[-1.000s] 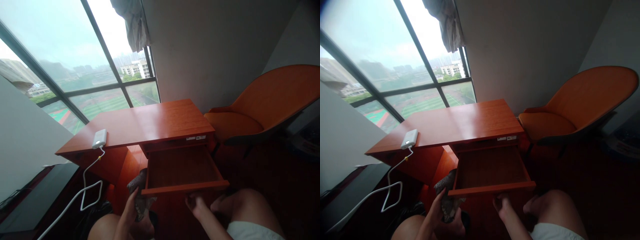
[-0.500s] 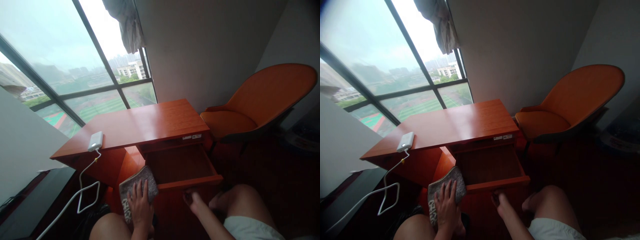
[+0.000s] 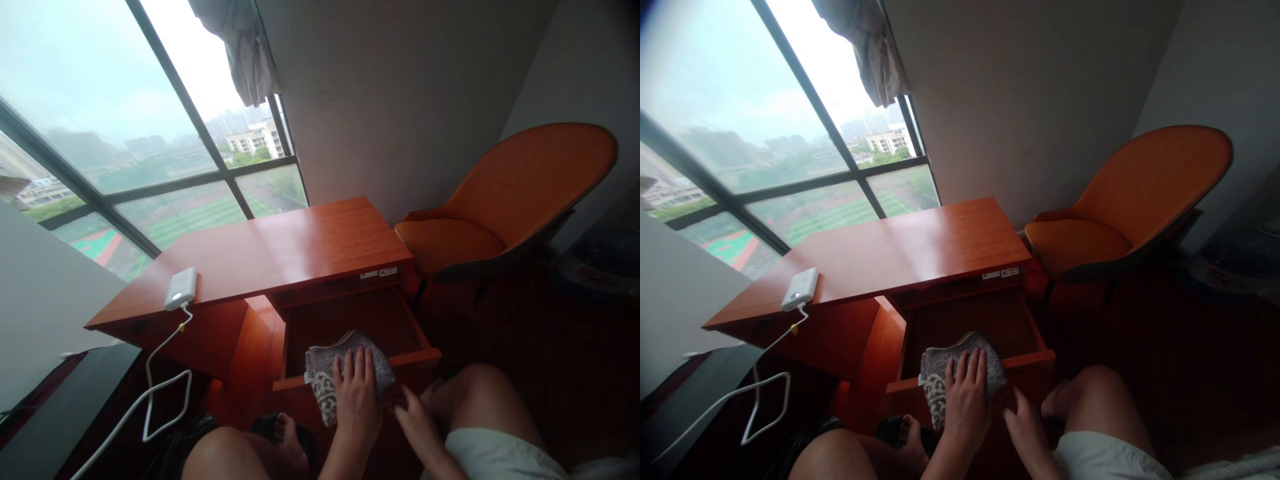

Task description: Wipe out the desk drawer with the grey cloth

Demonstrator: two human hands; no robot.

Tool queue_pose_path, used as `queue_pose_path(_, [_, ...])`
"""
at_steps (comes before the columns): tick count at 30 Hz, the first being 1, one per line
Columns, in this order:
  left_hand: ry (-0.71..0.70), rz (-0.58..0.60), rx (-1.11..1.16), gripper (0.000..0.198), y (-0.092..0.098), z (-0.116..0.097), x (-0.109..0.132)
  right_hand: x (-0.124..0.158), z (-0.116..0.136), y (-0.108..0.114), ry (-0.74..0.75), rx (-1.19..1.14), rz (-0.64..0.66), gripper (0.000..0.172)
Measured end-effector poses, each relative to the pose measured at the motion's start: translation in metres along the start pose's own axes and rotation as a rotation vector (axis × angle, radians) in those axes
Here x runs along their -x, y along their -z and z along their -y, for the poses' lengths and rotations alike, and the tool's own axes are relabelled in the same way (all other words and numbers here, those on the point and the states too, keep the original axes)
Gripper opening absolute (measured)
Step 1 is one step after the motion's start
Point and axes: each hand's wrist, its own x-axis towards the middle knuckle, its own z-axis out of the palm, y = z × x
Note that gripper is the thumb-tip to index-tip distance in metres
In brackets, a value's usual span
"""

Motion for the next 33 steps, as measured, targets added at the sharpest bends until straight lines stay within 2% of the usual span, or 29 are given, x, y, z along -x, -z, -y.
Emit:
queue_pose_path(2, [-0.040, 0.033, 0.048, 0.074, -0.008, -0.020, -0.011, 0.002, 0.010, 0.023, 0.286, 0.319, -0.087, 0.015])
queue_pose_path(5, [-0.110, 0.077, 0.093, 0.073, -0.014, -0.042, -0.023, 0.005, 0.033, 0.050, 0.716, 0.629, -0.196, 0.028])
queue_pose_path(7, [-0.173, 0.110, 0.117, 0.071, -0.009, -0.049, -0.026, 0.006, 0.051, 0.058, 0.929, 0.850, -0.138, 0.045])
queue_pose_path(10, [-0.278, 0.176, 0.161, 0.071, 0.012, -0.047, -0.025, 0.006, 0.073, 0.056, 1.056, 1.169, 0.095, 0.073])
queue_pose_path(13, [-0.336, 0.221, 0.247, 0.067, 0.040, -0.030, -0.018, 0.006, 0.079, 0.046, 1.075, 1.301, 0.263, 0.087])
queue_pose_path(16, [-0.290, 0.207, 0.340, 0.049, 0.059, 0.006, -0.007, 0.006, 0.069, 0.033, 1.056, 1.361, 0.280, 0.092])
queue_pose_path(18, [-0.141, 0.120, 0.321, 0.037, 0.062, 0.043, 0.006, 0.006, 0.059, 0.023, 1.031, 1.418, 0.206, 0.088])
queue_pose_path(21, [0.171, -0.067, 0.236, 0.037, 0.060, 0.105, 0.031, 0.004, 0.051, 0.009, 0.984, 1.476, 0.086, 0.069])
queue_pose_path(23, [0.383, -0.163, 0.201, 0.043, 0.057, 0.140, 0.050, 0.001, 0.052, 0.004, 0.943, 1.443, 0.108, 0.059])
queue_pose_path(25, [0.570, -0.169, 0.265, 0.052, 0.056, 0.164, 0.067, 0.000, 0.058, 0.004, 0.892, 1.360, 0.174, 0.054])
queue_pose_path(27, [0.721, -0.110, 0.472, 0.059, 0.052, 0.175, 0.080, 0.001, 0.065, 0.009, 0.846, 1.261, 0.236, 0.053])
queue_pose_path(29, [0.820, -0.055, 0.711, 0.062, 0.047, 0.176, 0.088, 0.005, 0.071, 0.016, 0.803, 1.155, 0.294, 0.050])
queue_pose_path(31, [0.875, -0.058, 0.873, 0.061, 0.039, 0.173, 0.091, 0.007, 0.076, 0.024, 0.739, 1.040, 0.364, 0.048])
queue_pose_path(33, [0.908, -0.092, 0.932, 0.059, 0.033, 0.168, 0.092, 0.004, 0.079, 0.033, 0.634, 0.877, 0.411, 0.046])
